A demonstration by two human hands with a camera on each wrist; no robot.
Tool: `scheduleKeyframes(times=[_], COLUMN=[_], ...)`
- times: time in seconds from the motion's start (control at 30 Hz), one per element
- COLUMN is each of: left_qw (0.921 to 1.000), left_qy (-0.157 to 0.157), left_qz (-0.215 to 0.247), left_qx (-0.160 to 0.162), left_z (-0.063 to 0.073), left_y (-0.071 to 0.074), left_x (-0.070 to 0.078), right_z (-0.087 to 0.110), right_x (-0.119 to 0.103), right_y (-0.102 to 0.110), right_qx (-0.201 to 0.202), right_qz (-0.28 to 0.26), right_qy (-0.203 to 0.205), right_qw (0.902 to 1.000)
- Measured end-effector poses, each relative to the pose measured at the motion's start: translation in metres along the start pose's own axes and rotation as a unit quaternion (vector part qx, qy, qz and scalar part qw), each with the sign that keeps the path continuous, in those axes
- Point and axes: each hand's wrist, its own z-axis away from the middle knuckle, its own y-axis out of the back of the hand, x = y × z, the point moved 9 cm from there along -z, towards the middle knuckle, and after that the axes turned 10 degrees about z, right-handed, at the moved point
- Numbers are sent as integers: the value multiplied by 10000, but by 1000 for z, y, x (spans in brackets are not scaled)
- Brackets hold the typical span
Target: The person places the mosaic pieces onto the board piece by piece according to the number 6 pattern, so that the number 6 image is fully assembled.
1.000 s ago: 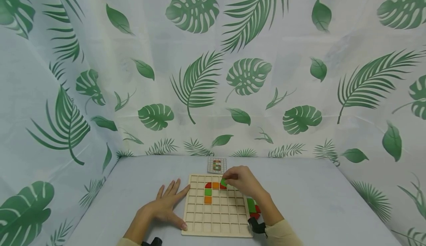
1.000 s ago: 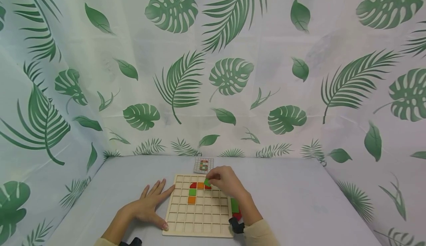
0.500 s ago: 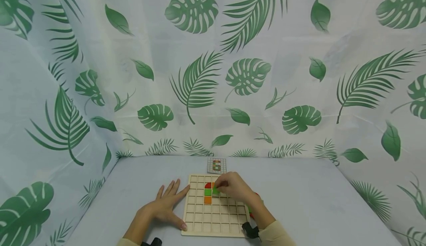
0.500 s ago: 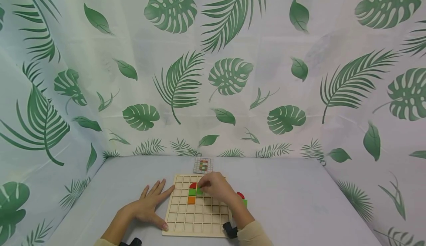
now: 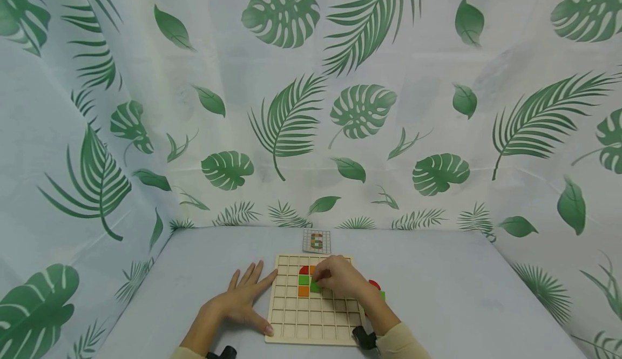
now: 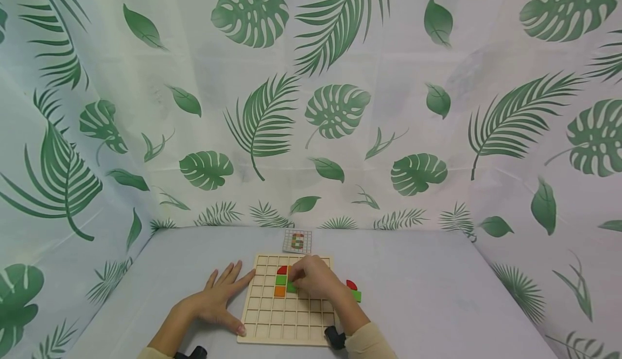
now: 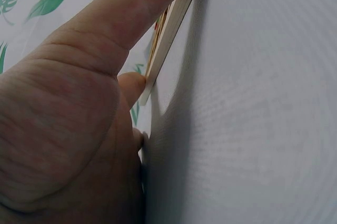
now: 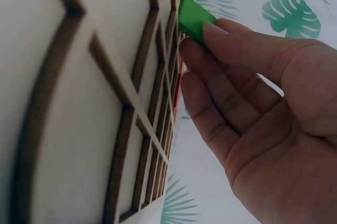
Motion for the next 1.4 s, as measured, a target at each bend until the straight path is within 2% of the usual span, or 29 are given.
scheduleKeyframes(times=[0.6,0.8,1.07,1.4], left_qw=[10000,10000,10000,10000], left_qy=[2,2,53,-65], left_qz=[81,41,7,48], left_qx=[-21,-26,-24,-8], left_z=[1,1,4,4], left_y=[0,1,3,3], left_x=[1,1,5,6], right_z=[4,7,18,31], right_x=[-7,-3,19,43], right_y=[-10,4,37,58], right_qx=[-552,-327,145,287], right_qz=[38,144,147,270], right_qy=[100,110,-291,-435], right_qw=[9984,9993,9994,9983])
